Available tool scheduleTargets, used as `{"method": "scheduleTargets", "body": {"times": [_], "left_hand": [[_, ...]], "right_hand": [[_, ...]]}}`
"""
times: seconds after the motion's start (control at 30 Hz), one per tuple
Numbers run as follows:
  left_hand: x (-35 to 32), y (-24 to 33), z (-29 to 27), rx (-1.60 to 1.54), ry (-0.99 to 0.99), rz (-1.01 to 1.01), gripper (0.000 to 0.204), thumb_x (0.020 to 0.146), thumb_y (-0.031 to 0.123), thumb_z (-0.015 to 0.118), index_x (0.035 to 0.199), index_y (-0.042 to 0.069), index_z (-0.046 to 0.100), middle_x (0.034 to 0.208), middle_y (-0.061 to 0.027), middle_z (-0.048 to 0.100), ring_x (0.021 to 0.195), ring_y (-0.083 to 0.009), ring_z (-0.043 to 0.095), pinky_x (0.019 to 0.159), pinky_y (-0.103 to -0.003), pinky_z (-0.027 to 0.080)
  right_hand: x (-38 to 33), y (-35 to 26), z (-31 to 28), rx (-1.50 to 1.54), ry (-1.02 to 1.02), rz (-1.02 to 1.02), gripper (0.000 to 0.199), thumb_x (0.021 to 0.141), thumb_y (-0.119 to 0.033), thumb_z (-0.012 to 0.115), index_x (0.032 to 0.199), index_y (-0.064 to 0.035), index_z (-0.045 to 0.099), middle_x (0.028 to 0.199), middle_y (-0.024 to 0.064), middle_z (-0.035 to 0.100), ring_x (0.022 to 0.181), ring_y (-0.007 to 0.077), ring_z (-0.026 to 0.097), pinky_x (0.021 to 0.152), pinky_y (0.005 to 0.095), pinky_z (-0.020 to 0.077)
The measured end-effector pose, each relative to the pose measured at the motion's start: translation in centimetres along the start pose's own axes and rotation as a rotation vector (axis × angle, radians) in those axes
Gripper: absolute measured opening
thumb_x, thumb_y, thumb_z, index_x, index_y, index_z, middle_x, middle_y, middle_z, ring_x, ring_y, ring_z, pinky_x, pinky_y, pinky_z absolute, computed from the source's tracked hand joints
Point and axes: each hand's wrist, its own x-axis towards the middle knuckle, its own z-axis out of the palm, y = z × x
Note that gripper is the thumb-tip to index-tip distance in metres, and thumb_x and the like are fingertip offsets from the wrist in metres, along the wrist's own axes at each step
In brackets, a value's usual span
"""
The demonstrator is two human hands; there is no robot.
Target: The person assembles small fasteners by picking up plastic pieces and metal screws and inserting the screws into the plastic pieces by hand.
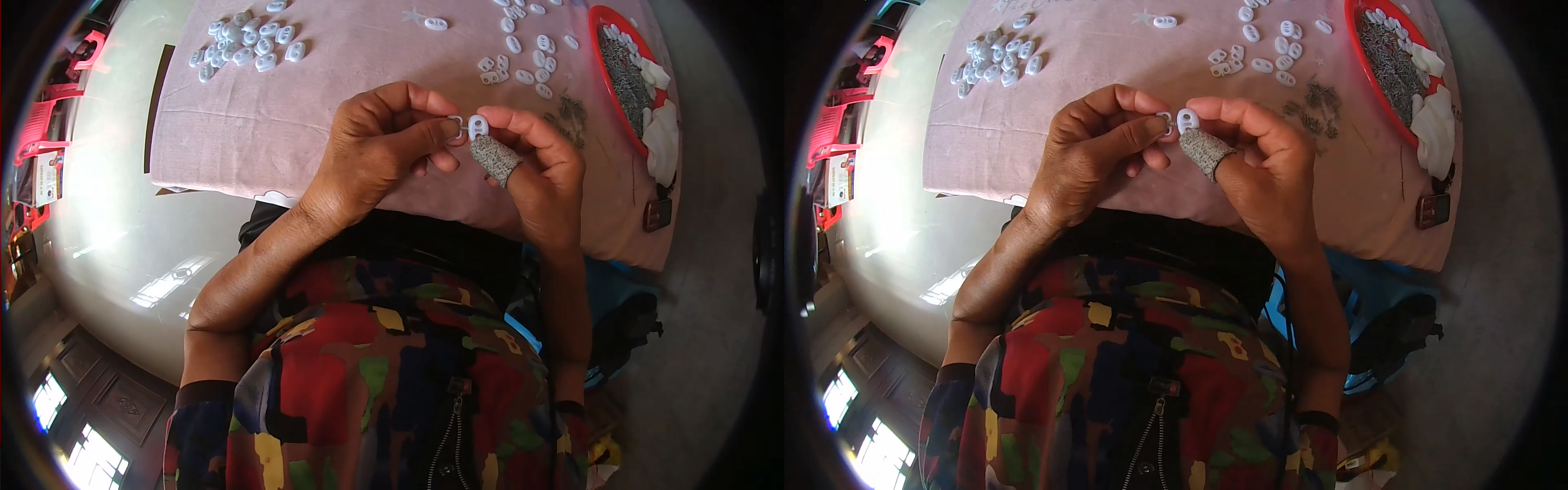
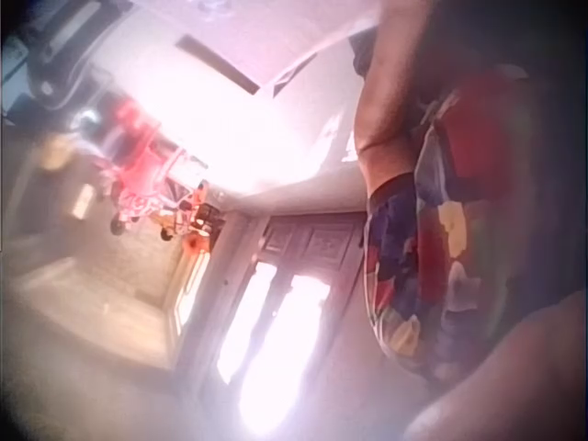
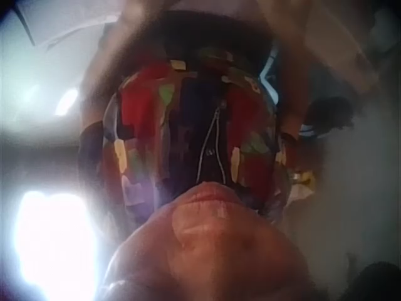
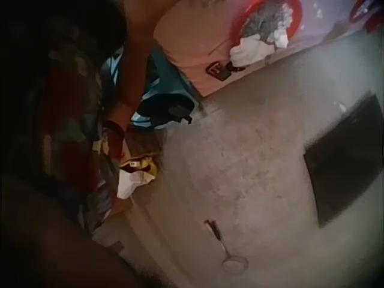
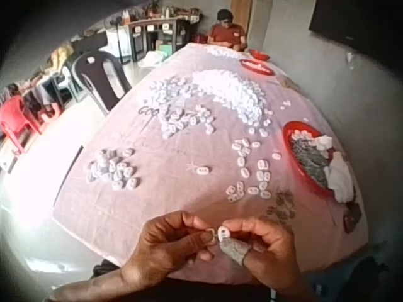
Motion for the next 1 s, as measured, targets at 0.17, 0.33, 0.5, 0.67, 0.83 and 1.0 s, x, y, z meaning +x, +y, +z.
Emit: {"method": "scheduleTargets", "body": {"times": [0.17, 0.33, 0.5, 0.67, 0.83, 1.0], "left_hand": [[-0.1, 0.1, -0.1, 0.019, 0.003, 0.013, 0.014, 0.093, 0.007, 0.062, 0.106, 0.002, 0.062, 0.093, -0.0076, 0.07, 0.074, -0.0099, 0.066, 0.059, -0.018, 0.045], [-0.3, 0.2, 0.1, 0.044, 0.013, 0.013, 0.015, 0.093, 0.009, 0.063, 0.106, 0.002, 0.063, 0.093, -0.0068, 0.07, 0.074, -0.0096, 0.066, 0.059, -0.018, 0.045], [-0.2, -0.2, 0.5, -0.006, 0.034, 0.027, 0.016, 0.093, 0.009, 0.063, 0.107, 0.002, 0.064, 0.093, -0.0052, 0.07, 0.078, -0.0094, 0.066, 0.062, -0.018, 0.046], [0.0, -0.4, 0.4, -0.028, 0.046, 0.049, 0.016, 0.093, 0.009, 0.064, 0.107, 0.003, 0.065, 0.093, -0.0031, 0.069, 0.082, -0.0082, 0.065, 0.066, -0.019, 0.047], [0.0, 0.0, 0.2, -0.004, 0.035, -0.01, 0.015, 0.093, 0.011, 0.064, 0.106, 0.004, 0.066, 0.093, -0.0023, 0.069, 0.082, -0.0075, 0.064, 0.066, -0.019, 0.047], [0.1, 0.0, 0.4, 0.003, 0.052, -0.01, 0.016, 0.093, 0.012, 0.064, 0.106, 0.003, 0.066, 0.092, -0.0026, 0.069, 0.08, -0.0074, 0.064, 0.066, -0.019, 0.047]], "right_hand": [[0.2, 0.3, -0.2, -0.018, -0.012, -0.015, 0.027, 0.085, 0.009, 0.061, 0.111, 0.0053, 0.064, 0.101, 0.0076, 0.067, 0.093, 0.0118, 0.063, 0.085, 0.0248, 0.0506], [0.3, 0.6, -0.3, -0.028, -0.037, -0.098, 0.027, 0.085, 0.009, 0.061, 0.111, 0.005, 0.065, 0.101, 0.0091, 0.068, 0.094, 0.013, 0.063, 0.085, 0.0257, 0.0511], [0.5, 0.6, -0.1, -0.055, -0.043, -0.136, 0.027, 0.084, 0.009, 0.061, 0.11, 0.0046, 0.066, 0.1, 0.0089, 0.068, 0.093, 0.0127, 0.064, 0.084, 0.0258, 0.0513], [0.7, 1.0, -0.1, -0.024, -0.031, -0.15, 0.027, 0.084, 0.009, 0.061, 0.11, 0.0046, 0.066, 0.099, 0.0089, 0.069, 0.09, 0.0123, 0.064, 0.083, 0.0255, 0.0519], [0.9, 1.1, -0.1, -0.046, -0.043, -0.14, 0.026, 0.085, 0.009, 0.062, 0.11, 0.0051, 0.066, 0.098, 0.0106, 0.07, 0.089, 0.0133, 0.066, 0.081, 0.025, 0.0538], [1.2, 1.2, 0.0, -0.047, -0.039, -0.164, 0.026, 0.085, 0.01, 0.062, 0.111, 0.0058, 0.066, 0.099, 0.0124, 0.07, 0.088, 0.0147, 0.067, 0.081, 0.0251, 0.0546]]}}
